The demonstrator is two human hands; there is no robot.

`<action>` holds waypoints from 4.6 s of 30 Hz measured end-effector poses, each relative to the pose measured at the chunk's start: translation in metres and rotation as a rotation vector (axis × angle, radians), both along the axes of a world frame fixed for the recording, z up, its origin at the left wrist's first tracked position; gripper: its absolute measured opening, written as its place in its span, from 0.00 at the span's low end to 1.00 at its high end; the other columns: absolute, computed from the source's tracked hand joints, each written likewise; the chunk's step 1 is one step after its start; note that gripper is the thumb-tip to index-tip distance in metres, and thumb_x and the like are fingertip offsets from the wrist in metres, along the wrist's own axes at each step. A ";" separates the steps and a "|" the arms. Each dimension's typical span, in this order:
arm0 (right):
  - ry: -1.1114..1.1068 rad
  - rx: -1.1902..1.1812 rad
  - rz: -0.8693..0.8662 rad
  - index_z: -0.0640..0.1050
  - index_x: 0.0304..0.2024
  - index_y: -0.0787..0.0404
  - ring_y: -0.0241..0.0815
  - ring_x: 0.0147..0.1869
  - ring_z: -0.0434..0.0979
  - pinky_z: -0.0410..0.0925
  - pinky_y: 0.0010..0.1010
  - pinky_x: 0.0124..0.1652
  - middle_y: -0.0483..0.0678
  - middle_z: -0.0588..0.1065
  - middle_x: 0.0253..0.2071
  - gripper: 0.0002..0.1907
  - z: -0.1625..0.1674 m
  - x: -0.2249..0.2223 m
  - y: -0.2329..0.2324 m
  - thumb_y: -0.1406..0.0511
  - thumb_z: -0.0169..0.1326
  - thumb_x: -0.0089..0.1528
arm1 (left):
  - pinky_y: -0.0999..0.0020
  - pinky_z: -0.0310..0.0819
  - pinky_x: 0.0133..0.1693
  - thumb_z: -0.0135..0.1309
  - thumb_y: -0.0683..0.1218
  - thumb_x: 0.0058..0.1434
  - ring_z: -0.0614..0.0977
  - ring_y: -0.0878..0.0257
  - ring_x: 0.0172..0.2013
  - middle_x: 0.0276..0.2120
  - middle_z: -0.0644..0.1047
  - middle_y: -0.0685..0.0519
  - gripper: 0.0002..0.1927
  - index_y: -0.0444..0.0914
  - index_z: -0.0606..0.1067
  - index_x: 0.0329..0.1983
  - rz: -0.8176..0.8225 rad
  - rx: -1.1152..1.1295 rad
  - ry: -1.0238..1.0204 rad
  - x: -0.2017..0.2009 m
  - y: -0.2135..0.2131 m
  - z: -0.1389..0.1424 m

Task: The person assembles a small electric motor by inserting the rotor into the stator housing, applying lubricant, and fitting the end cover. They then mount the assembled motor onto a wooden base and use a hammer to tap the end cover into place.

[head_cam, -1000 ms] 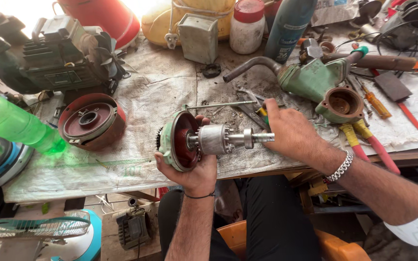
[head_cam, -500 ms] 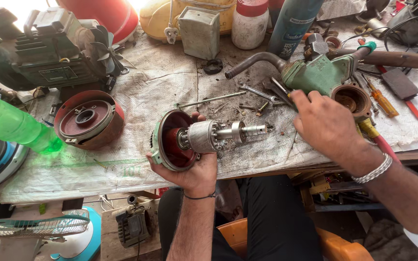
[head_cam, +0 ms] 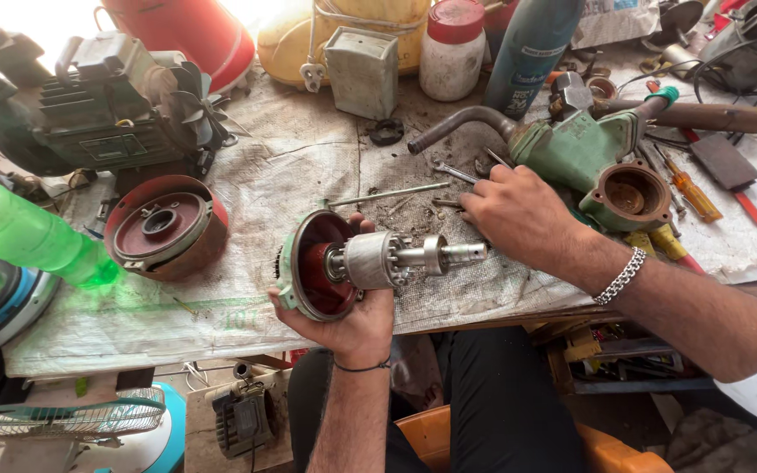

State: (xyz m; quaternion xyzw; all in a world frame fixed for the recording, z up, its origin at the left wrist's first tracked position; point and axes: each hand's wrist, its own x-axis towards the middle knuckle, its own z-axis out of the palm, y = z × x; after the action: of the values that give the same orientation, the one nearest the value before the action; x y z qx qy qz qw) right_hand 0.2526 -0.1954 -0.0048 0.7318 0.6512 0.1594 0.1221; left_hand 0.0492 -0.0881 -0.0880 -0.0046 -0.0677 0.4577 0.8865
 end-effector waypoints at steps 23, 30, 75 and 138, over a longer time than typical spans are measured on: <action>0.159 0.085 -0.178 0.81 0.43 0.60 0.41 0.41 0.81 0.77 0.35 0.46 0.50 0.81 0.40 0.07 0.006 0.033 0.011 0.67 0.55 0.64 | 0.45 0.73 0.64 0.58 0.73 0.55 0.74 0.40 0.61 0.61 0.68 0.32 0.53 0.33 0.62 0.72 -0.012 -0.005 -0.006 0.003 0.001 -0.007; 0.276 0.027 -0.066 0.82 0.39 0.58 0.41 0.41 0.81 0.76 0.36 0.47 0.48 0.81 0.36 0.07 0.019 0.046 -0.018 0.63 0.59 0.60 | 0.46 0.73 0.64 0.59 0.73 0.53 0.74 0.40 0.62 0.61 0.69 0.33 0.52 0.35 0.64 0.70 -0.011 -0.017 0.011 0.001 -0.001 -0.002; 1.662 0.856 -0.004 0.69 0.55 0.68 0.40 0.51 0.83 0.79 0.29 0.50 0.51 0.78 0.47 0.37 0.003 -0.083 -0.055 0.61 0.72 0.49 | 0.44 0.64 0.73 0.65 0.51 0.63 0.61 0.41 0.74 0.72 0.54 0.36 0.54 0.41 0.42 0.81 0.922 1.366 1.013 0.033 -0.065 0.003; 0.825 0.897 0.201 0.76 0.48 0.68 0.43 0.49 0.78 0.70 0.30 0.50 0.51 0.77 0.45 0.22 -0.116 0.004 -0.083 0.56 0.41 0.83 | 0.83 0.77 0.31 0.61 0.56 0.69 0.81 0.76 0.29 0.30 0.82 0.60 0.12 0.44 0.80 0.43 0.464 1.477 0.844 -0.074 -0.018 0.010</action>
State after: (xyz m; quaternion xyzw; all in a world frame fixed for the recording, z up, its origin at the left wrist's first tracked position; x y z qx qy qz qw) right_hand 0.2570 -0.2785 -0.1213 0.6482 0.5803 0.1322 -0.4751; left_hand -0.0249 -0.1065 -0.0783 0.7529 -0.0125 0.4292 0.4987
